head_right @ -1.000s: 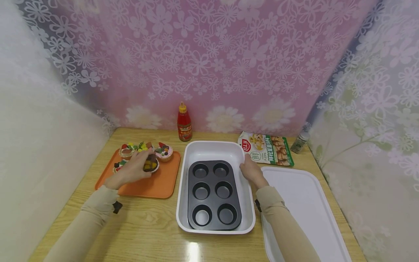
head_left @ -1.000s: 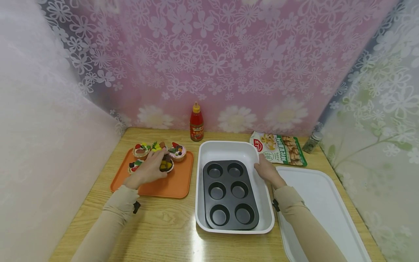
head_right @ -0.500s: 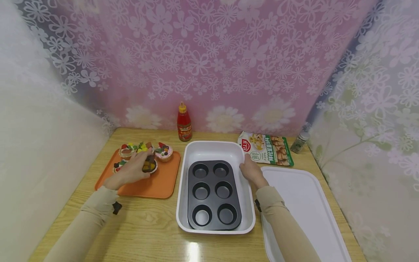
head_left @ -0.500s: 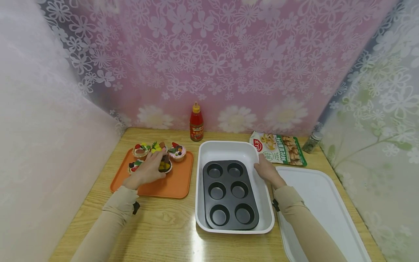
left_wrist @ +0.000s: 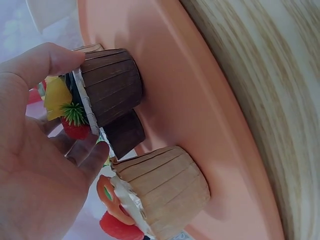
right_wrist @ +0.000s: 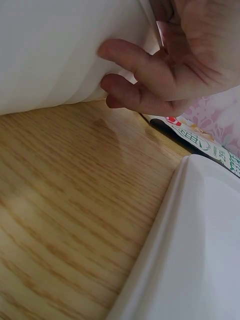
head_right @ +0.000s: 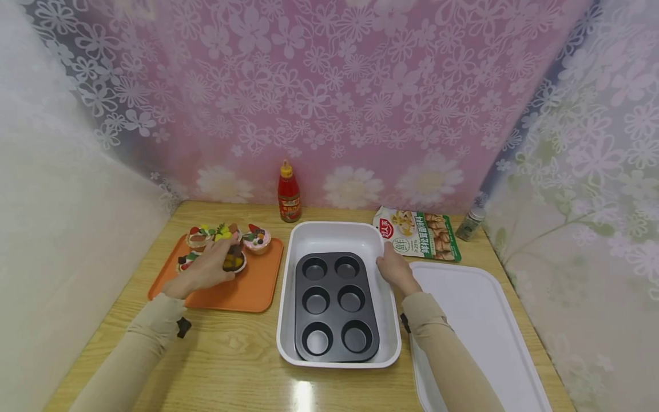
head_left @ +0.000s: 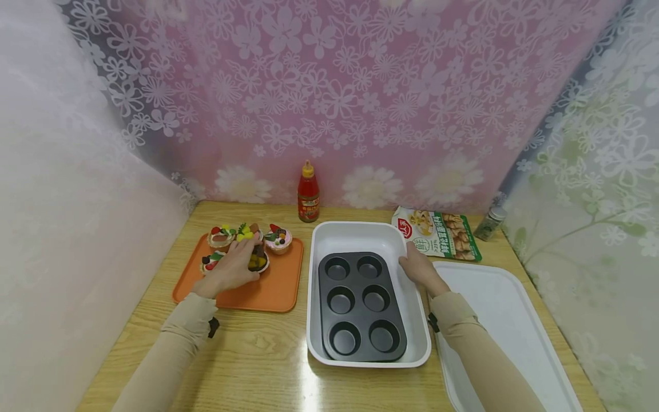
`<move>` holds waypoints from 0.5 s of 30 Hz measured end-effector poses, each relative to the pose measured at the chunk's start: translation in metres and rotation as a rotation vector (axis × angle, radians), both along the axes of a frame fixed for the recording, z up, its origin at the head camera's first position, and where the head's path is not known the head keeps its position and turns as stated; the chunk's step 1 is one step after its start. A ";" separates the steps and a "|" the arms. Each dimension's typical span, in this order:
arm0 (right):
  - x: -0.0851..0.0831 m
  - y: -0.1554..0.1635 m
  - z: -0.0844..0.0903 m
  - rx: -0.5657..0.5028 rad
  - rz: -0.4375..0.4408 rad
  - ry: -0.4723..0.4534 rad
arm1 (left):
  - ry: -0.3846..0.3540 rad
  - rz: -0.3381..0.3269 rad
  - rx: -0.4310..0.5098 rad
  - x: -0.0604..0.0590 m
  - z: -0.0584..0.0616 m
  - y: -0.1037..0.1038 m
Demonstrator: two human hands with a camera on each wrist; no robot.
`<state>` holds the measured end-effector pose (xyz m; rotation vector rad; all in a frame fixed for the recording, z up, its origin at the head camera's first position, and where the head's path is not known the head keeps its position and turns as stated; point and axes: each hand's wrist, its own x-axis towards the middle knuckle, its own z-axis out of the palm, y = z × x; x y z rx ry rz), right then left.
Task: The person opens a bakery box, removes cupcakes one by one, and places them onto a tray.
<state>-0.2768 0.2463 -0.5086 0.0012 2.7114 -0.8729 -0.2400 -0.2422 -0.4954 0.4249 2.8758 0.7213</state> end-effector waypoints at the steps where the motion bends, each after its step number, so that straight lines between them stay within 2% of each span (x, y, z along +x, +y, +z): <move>1: 0.000 0.000 0.000 0.002 -0.001 -0.001 | -0.004 0.002 0.005 0.000 0.000 0.000; 7: -0.001 0.000 0.000 0.007 -0.003 0.006 | -0.032 0.018 0.032 -0.001 -0.002 -0.002; 15: 0.000 0.000 0.001 0.003 -0.015 -0.004 | -0.044 0.015 0.015 0.002 -0.001 -0.001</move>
